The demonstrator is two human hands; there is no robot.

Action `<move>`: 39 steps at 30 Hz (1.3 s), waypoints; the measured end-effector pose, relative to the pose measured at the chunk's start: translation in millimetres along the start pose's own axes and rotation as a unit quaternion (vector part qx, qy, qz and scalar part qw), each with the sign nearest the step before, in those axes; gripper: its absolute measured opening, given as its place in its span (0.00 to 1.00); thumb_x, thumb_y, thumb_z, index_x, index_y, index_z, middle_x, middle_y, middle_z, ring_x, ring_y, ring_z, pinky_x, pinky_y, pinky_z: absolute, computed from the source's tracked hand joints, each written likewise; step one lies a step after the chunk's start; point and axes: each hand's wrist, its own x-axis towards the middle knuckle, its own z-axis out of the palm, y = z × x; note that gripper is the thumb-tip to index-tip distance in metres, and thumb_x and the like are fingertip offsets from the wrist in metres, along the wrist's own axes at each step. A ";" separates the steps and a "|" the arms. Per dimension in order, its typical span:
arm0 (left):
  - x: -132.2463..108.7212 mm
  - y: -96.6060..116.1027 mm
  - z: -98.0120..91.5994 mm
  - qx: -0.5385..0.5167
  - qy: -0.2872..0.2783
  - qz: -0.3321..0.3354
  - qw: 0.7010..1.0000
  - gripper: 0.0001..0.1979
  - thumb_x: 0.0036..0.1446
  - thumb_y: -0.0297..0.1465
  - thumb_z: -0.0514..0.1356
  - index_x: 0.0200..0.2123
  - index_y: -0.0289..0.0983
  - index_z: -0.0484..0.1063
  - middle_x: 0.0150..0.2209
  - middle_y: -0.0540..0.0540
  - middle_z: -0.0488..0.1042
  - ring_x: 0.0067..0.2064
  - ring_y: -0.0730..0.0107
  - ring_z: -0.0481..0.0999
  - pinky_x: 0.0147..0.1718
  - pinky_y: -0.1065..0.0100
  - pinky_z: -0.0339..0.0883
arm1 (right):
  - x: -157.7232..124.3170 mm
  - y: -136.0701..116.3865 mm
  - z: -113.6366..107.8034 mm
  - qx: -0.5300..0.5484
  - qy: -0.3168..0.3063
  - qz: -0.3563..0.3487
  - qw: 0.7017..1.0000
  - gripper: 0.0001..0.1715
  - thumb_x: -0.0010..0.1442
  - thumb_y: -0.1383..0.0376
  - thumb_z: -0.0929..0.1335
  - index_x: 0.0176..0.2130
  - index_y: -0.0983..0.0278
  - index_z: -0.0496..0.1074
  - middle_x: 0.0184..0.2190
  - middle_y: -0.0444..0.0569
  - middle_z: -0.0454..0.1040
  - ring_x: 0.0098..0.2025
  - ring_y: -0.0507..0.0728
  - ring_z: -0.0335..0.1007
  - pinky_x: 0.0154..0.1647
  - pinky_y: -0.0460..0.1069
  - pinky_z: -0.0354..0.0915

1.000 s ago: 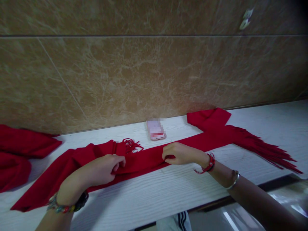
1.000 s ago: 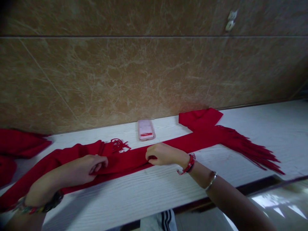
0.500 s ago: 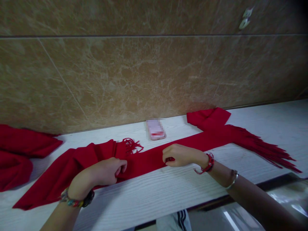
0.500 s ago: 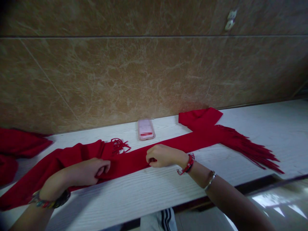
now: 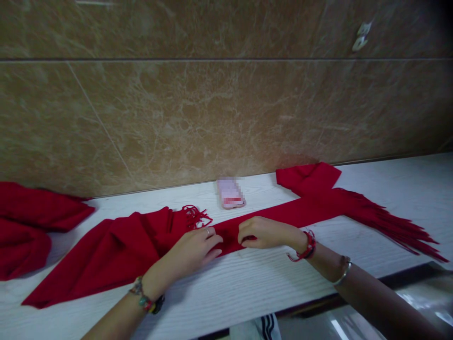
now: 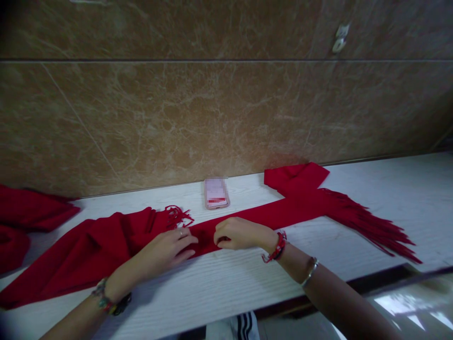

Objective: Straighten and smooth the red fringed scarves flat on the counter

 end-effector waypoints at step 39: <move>1.6 22.2 36.6 0.117 0.025 -0.238 0.964 0.28 0.55 0.33 0.44 0.56 0.23 0.55 0.59 0.32 0.49 0.60 0.49 0.47 0.54 0.43 0.44 | -94.8 59.0 27.8 -0.209 0.072 0.325 0.919 0.28 0.63 0.60 0.53 0.59 0.69 0.52 0.59 0.62 0.50 0.60 0.66 0.43 0.53 0.66 0.50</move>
